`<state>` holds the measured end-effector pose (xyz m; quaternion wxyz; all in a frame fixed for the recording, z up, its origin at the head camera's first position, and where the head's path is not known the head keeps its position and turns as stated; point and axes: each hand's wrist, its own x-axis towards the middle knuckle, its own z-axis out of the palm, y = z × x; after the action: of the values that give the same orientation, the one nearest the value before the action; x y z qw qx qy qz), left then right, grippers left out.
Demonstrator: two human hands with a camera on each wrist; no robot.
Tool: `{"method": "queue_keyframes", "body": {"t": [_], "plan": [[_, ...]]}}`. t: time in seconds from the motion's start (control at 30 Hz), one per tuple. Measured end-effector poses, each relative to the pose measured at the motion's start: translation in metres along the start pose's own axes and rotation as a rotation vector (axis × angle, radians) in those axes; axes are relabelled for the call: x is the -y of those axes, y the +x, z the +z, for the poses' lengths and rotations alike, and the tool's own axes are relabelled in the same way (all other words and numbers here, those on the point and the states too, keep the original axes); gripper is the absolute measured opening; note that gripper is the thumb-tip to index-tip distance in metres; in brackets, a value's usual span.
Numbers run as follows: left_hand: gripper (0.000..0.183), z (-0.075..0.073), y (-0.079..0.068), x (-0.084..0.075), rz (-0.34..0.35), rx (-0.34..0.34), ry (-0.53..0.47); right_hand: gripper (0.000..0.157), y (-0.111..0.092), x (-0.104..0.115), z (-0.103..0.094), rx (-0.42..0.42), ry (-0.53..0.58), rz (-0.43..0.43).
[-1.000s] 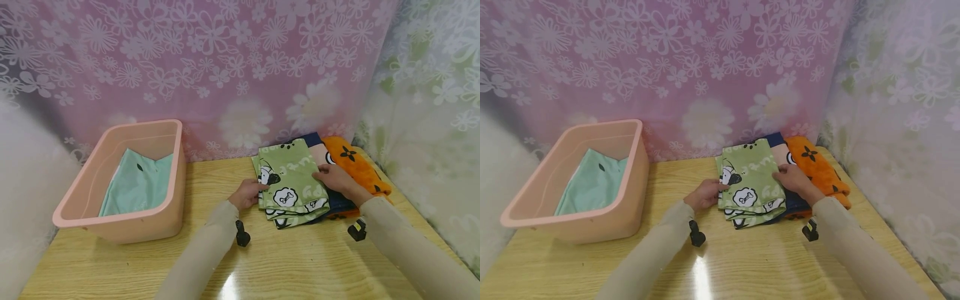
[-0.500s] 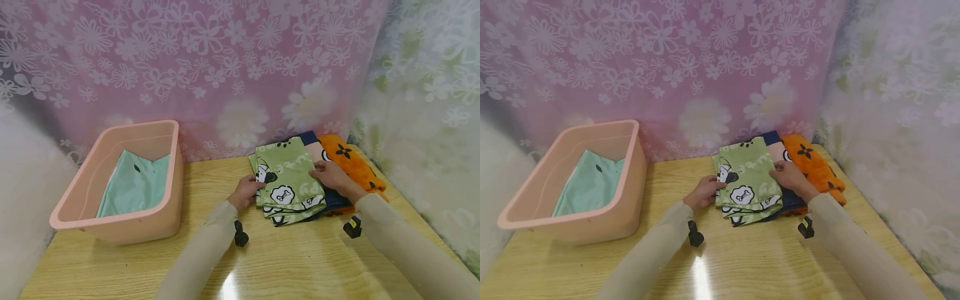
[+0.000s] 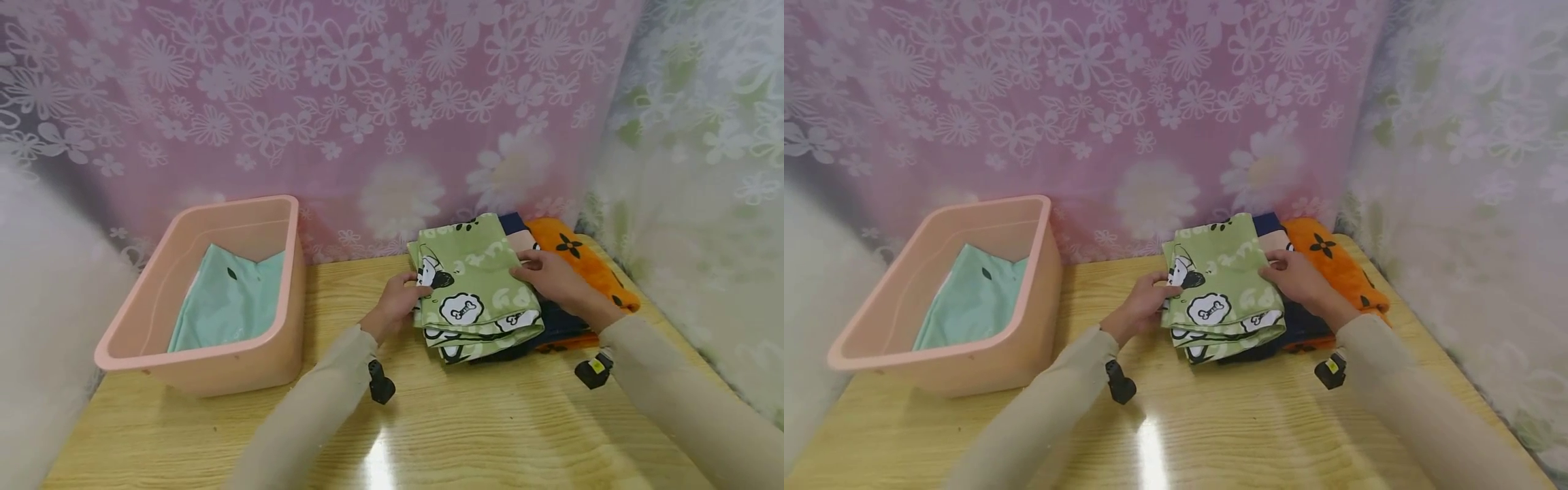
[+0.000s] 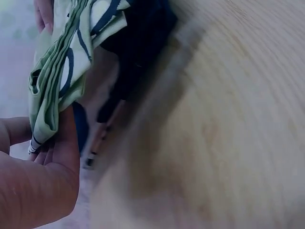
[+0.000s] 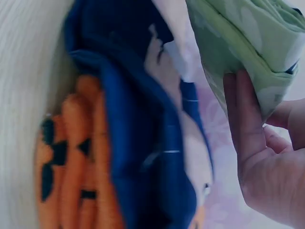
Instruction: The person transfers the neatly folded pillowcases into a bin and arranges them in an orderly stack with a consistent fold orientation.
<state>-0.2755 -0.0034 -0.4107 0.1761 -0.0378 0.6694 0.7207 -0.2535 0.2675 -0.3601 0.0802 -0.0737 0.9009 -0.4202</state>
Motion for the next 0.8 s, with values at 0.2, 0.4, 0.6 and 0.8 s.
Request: {"method": "queue_keyframes", "body": {"t": [0.2, 0.4, 0.6, 0.8], "plan": [[0.041, 0.000, -0.019, -0.028, 0.025, 0.026, 0.009, 0.063, -0.011, 0.020, -0.010, -0.005, 0.035, 0.009], [0.051, 0.000, -0.037, -0.051, 0.055, 0.017, 0.062, 0.065, -0.019, 0.034, -0.016, 0.005, 0.062, -0.028], [0.050, -0.004, -0.056, -0.071, 0.101, 0.030, 0.080, 0.066, -0.022, 0.051, -0.020, -0.007, 0.097, -0.013], [0.049, -0.012, -0.070, -0.089, 0.144, 0.039, 0.069, 0.061, -0.022, 0.067, -0.020, 0.017, 0.219, -0.023]]}}
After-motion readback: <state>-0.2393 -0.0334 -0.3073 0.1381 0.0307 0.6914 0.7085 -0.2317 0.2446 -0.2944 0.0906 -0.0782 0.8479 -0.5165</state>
